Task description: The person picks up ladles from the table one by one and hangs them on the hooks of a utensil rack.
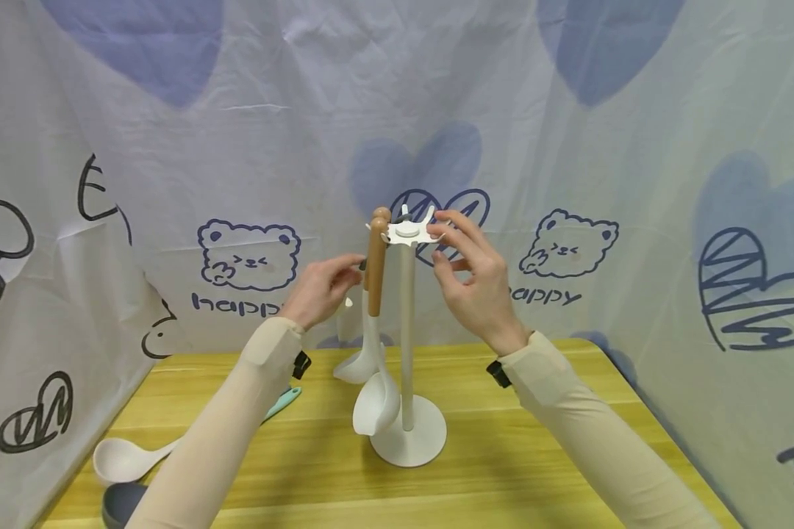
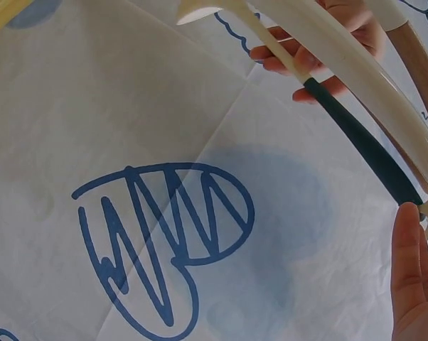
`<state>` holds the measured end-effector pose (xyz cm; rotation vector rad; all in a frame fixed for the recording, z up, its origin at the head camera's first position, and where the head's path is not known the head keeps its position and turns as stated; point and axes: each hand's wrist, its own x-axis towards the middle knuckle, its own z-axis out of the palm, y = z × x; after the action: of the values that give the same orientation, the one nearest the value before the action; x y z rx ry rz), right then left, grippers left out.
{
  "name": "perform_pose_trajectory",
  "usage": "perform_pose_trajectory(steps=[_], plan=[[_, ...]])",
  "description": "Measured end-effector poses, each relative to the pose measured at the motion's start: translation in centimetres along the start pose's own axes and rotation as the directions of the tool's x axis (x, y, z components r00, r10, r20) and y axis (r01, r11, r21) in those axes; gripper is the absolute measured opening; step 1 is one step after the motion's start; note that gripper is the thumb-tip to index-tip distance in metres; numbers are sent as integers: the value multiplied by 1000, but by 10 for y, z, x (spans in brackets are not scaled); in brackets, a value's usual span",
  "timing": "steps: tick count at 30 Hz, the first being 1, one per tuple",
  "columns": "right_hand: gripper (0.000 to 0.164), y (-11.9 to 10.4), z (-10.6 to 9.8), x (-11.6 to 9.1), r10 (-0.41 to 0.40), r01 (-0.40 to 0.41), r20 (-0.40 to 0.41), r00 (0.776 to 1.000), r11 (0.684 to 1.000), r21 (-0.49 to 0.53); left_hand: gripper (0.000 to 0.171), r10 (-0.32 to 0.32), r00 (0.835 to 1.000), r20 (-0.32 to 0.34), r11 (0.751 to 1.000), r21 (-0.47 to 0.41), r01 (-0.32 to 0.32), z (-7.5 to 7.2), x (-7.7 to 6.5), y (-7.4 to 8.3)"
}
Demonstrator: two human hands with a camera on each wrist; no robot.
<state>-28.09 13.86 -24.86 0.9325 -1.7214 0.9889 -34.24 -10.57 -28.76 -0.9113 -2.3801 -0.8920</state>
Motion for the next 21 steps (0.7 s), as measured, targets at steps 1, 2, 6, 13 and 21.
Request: perform_pose_trajectory(steps=[1,2,6,13,21], plan=[[34,0,0,0,1,-1,1,1000,1000,2,30,-3,1000,7,1000,-12,3,1,1,1],[34,0,0,0,1,-1,1,1000,1000,3,30,-4,1000,13,1000,-23,4,1,1,2],[34,-2,0,1,-4,4,0,1000,1000,11,26,-21,999,47,997,-78,25,6,4,6],[33,-2,0,0,-3,3,7,1000,1000,10,19,-45,995,84,992,-113,54,11,1,9],[33,-2,-1,0,-1,1,-1,1000,1000,8,18,-11,996,93,991,-129,23,12,0,6]])
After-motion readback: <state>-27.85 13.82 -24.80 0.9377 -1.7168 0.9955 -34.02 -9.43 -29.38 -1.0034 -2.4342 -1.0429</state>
